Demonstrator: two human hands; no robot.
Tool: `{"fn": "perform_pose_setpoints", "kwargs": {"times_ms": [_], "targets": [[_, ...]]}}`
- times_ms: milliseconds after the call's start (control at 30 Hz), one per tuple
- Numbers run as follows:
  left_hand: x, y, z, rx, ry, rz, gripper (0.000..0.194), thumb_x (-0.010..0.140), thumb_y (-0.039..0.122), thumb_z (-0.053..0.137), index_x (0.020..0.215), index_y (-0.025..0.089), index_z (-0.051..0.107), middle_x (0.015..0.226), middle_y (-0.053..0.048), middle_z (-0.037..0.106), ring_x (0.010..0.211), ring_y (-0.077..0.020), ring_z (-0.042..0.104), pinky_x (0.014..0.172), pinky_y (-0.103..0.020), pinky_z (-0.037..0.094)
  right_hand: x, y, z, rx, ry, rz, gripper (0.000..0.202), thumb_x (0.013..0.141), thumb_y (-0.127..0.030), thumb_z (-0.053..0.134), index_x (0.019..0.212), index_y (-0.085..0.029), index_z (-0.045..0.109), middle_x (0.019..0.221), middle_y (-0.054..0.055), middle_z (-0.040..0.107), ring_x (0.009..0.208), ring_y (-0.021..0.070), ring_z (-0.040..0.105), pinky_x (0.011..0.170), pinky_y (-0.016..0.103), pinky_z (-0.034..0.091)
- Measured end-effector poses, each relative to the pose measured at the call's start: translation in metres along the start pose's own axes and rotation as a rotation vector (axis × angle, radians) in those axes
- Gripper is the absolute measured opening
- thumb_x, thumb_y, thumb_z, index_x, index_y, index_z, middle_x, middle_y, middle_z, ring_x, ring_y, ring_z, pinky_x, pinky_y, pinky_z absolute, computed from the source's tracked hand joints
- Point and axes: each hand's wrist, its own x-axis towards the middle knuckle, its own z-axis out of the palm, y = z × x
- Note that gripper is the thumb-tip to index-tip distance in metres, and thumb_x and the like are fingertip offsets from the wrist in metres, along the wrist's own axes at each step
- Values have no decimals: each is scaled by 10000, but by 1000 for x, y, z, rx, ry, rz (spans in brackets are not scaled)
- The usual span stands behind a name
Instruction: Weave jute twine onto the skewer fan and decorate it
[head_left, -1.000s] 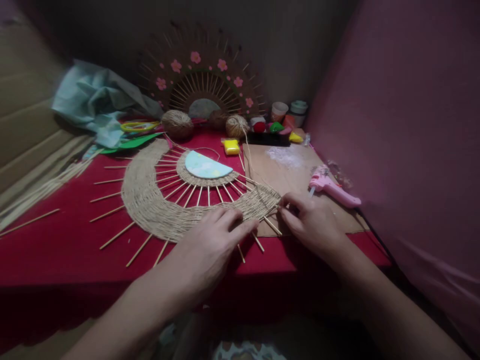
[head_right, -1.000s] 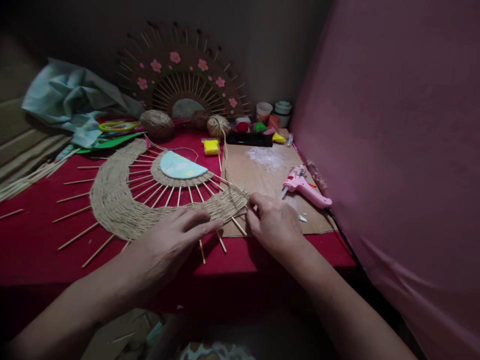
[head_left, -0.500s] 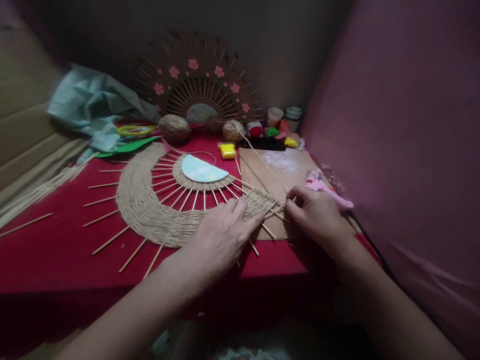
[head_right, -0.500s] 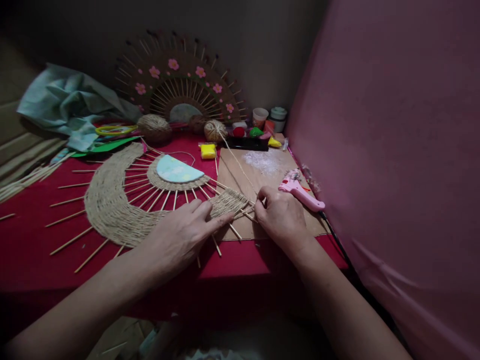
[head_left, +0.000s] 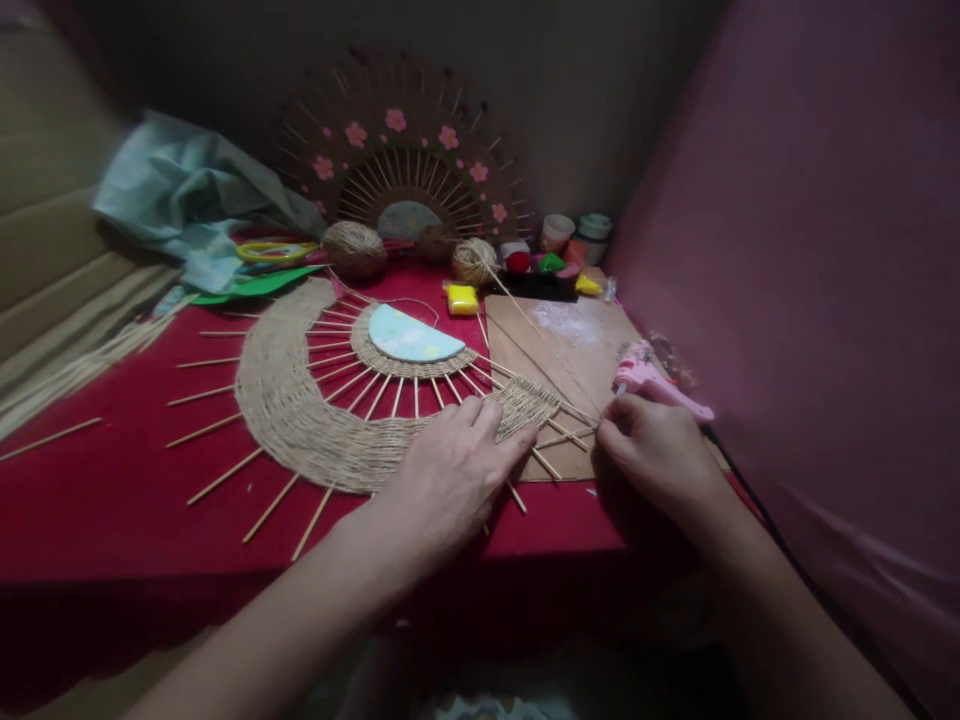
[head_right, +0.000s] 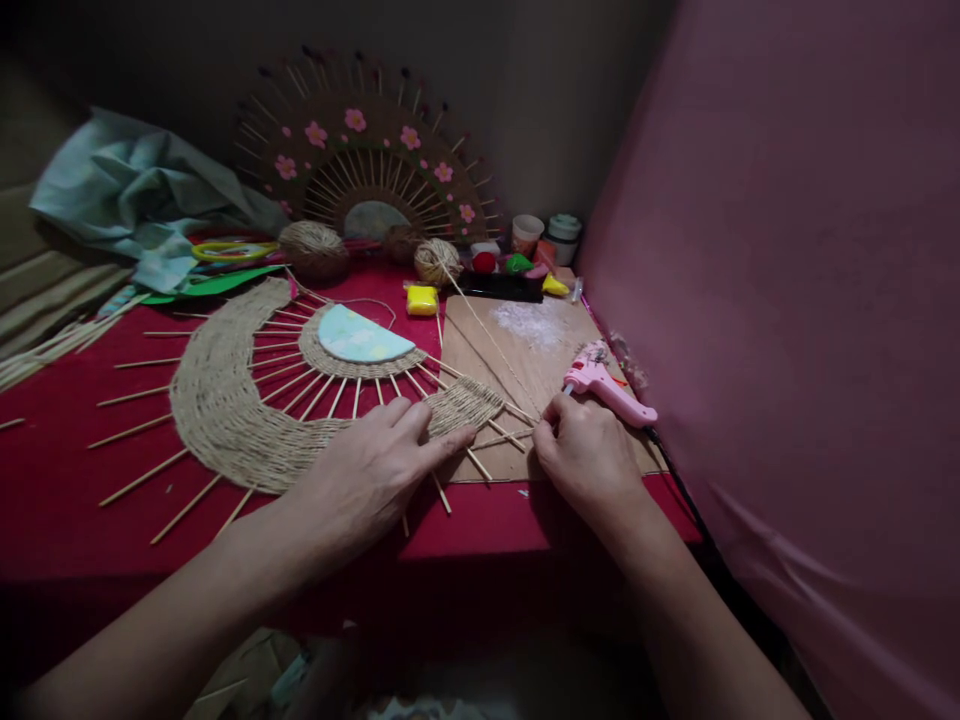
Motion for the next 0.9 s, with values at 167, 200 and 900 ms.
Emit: {"fn": "perform_pose_setpoints", "kwargs": {"times_ms": [167, 200, 900], "targets": [[1, 0, 0, -15, -13, -7, 510, 846, 120, 440, 1347, 213, 421, 1013, -118, 538, 821, -223, 466, 692, -336, 396, 3, 1, -1, -43, -41, -37, 215, 803, -211, 469, 704, -185, 659, 746, 82, 654, 697, 200, 591, 593, 294, 379], [1, 0, 0, -13, -16, -8, 511, 847, 118, 436, 1348, 215, 419, 1011, -118, 537, 819, -223, 465, 692, -336, 396, 4, 1, -1, -59, -40, -50, 217, 807, -209, 468, 719, -184, 665, 759, 88, 657, 723, 208, 595, 605, 295, 385], [-3, 0, 3, 29, -6, -17, 482, 863, 152, 461, 1338, 224, 433, 1069, -128, 540, 863, -220, 475, 729, -330, 407, 13, 6, 5, -99, 51, -86, 178, 804, -246, 516, 789, -213, 690, 683, 76, 639, 632, 198, 546, 572, 299, 358]]}}
